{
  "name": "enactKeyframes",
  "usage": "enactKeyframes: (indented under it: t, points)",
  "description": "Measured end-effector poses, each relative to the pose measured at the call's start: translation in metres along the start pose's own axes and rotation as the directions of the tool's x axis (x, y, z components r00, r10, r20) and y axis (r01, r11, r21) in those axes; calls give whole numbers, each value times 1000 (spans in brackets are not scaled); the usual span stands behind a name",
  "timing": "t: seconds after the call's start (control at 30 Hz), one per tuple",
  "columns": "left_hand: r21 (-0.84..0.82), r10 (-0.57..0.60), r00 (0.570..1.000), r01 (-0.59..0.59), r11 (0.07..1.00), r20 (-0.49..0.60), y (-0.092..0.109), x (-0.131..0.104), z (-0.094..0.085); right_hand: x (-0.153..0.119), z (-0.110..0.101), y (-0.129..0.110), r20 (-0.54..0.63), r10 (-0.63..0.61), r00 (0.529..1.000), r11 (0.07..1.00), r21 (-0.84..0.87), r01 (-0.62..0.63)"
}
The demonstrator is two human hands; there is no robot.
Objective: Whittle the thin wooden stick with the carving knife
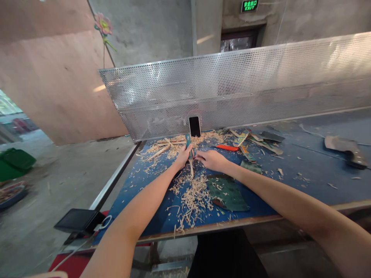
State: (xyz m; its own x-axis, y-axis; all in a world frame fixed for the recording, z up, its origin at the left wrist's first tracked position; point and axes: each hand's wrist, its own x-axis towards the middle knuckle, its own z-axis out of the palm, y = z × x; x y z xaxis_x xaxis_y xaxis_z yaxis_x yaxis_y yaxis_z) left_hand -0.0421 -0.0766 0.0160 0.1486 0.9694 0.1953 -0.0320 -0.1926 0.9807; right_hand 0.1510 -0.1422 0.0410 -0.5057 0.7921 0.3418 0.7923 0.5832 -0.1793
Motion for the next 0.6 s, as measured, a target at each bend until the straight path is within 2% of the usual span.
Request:
enactKeyframes:
  t: [0.2, 0.43, 0.6]
  points:
    - [-26, 3, 1000, -3, 1000, 26, -2, 2, -2, -1, 0, 6, -75, 39, 996, 997, 77, -33]
    - [-36, 45, 999, -45, 998, 11, -1, 0, -3, -2, 6, 10, -104, -8, 995, 994, 112, 20]
    - [-109, -39, 997, 33, 993, -60, 0, 2, 0, -3, 9, 13, -113, -25, 993, 989, 144, 41]
